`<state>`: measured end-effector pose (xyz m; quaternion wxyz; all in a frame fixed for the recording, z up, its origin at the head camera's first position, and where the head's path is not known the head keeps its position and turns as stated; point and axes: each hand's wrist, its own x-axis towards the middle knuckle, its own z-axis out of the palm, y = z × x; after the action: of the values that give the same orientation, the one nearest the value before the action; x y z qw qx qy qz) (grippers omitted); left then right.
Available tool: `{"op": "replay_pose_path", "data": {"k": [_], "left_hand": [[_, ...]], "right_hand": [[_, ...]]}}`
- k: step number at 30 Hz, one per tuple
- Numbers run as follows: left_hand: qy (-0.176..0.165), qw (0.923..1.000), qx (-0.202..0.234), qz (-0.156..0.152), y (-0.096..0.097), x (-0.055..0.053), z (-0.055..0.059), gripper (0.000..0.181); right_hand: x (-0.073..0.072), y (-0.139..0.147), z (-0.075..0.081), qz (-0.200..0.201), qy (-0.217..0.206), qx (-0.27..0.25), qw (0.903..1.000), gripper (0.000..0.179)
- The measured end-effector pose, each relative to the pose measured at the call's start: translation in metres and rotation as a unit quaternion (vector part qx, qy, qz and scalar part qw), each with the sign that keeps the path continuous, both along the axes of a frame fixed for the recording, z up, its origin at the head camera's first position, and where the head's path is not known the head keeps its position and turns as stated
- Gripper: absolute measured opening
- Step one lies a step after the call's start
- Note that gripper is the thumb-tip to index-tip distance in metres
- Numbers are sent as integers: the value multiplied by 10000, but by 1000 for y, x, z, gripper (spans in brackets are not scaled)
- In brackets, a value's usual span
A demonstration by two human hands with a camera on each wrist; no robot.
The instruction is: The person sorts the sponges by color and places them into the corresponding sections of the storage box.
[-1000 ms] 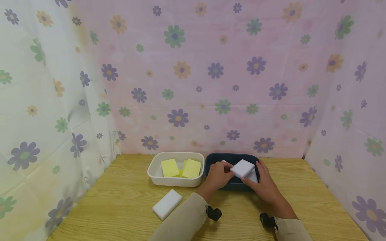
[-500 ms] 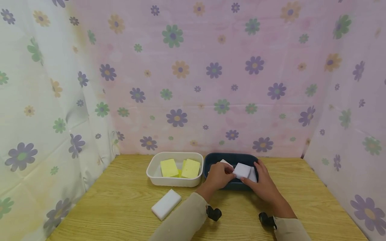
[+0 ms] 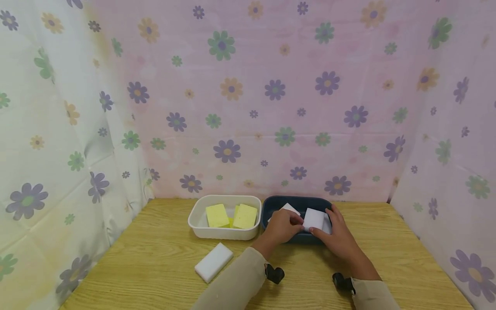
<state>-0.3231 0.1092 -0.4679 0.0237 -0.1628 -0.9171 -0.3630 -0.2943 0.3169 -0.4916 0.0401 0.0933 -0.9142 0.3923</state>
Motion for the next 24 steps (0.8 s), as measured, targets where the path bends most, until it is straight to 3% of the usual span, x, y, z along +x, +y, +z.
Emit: {"op": "replay_pose_path", "data": {"k": [5, 12, 18, 24], "left_hand": [[97, 9989, -365, -260, 0, -1, 1, 10], [201, 9974, -536, -446, 0, 2, 5, 24], [143, 9967, -674, -434, 0, 2, 5, 27], [-54, 9988, -417, -243, 1, 1, 2, 25]], "right_hand": [[0, 1, 1, 14, -14, -1, 10000, 102], [0, 1, 0, -12, -2, -53, 10000, 101], [-2, 1, -1, -28, -17, -86, 10000, 102], [-1, 0, 0, -33, -24, -89, 10000, 102]]}}
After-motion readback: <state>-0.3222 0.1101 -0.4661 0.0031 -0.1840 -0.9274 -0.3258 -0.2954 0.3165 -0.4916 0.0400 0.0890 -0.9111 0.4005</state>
